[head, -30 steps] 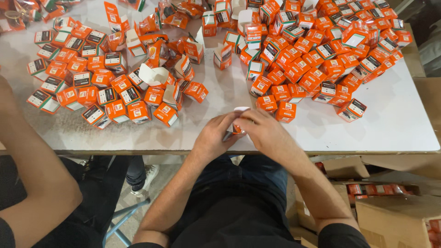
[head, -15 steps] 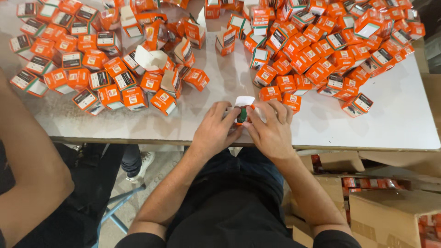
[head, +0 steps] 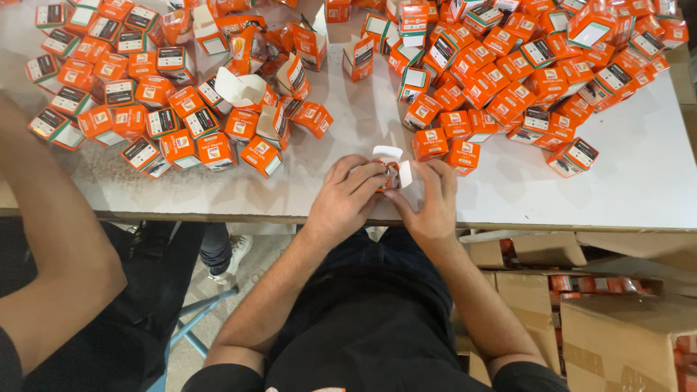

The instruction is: The person folds small orange cardboard boxes at a work table. They pick up a flat folded blank, open and press its flaps to form a box, then place the finished box onto the pile on the table, repeating this one box at a time.

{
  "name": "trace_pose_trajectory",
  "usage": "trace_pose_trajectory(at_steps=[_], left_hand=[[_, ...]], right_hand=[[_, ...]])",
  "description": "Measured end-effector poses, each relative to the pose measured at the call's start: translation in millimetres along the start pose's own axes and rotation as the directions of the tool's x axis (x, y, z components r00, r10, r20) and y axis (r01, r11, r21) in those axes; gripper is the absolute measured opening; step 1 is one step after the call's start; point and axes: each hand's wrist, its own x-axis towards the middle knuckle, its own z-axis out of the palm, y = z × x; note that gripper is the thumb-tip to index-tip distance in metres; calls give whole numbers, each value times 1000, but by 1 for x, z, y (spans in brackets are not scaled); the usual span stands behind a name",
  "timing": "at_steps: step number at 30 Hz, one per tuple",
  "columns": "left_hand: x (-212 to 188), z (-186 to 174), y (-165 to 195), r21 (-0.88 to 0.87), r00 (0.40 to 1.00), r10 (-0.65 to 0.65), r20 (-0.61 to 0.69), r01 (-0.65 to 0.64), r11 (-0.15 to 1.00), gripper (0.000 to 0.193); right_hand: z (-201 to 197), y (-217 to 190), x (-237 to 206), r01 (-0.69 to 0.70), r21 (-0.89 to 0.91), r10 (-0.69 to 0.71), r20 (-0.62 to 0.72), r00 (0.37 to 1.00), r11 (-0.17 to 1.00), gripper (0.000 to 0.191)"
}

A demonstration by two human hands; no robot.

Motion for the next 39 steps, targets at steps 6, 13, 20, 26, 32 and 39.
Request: trace_pose_trajectory(at_steps=[6, 13, 20, 26, 32, 39], left_hand=[[-2, 5, -8, -71, 999, -30, 17, 31, 997, 43], [-3, 6, -11, -261, 994, -87, 59, 99, 960, 33], [-15, 10, -6, -202, 983, -179, 29, 181, 962, 42], [-22, 18, -16, -298, 957, -265, 118, 288, 910, 62], [-18, 17, -16, -286, 967, -217, 130, 246, 926, 64], [-8, 1, -3, -136, 993, -74, 95, 87, 987, 33]], right_hand=[[1, 3, 6, 238, -111, -227, 106, 968, 965, 46], [1, 3, 15, -34, 122, 9, 196, 981, 992, 28], [-5, 8, 22, -187, 335, 81, 306, 948, 923, 42], [-8, 6, 23, 72, 302, -157, 266, 951, 951, 40], [-5, 6, 18, -21, 291, -53, 243, 969, 956, 27], [-5, 4, 16, 200, 166, -231, 191, 954, 966, 27]])
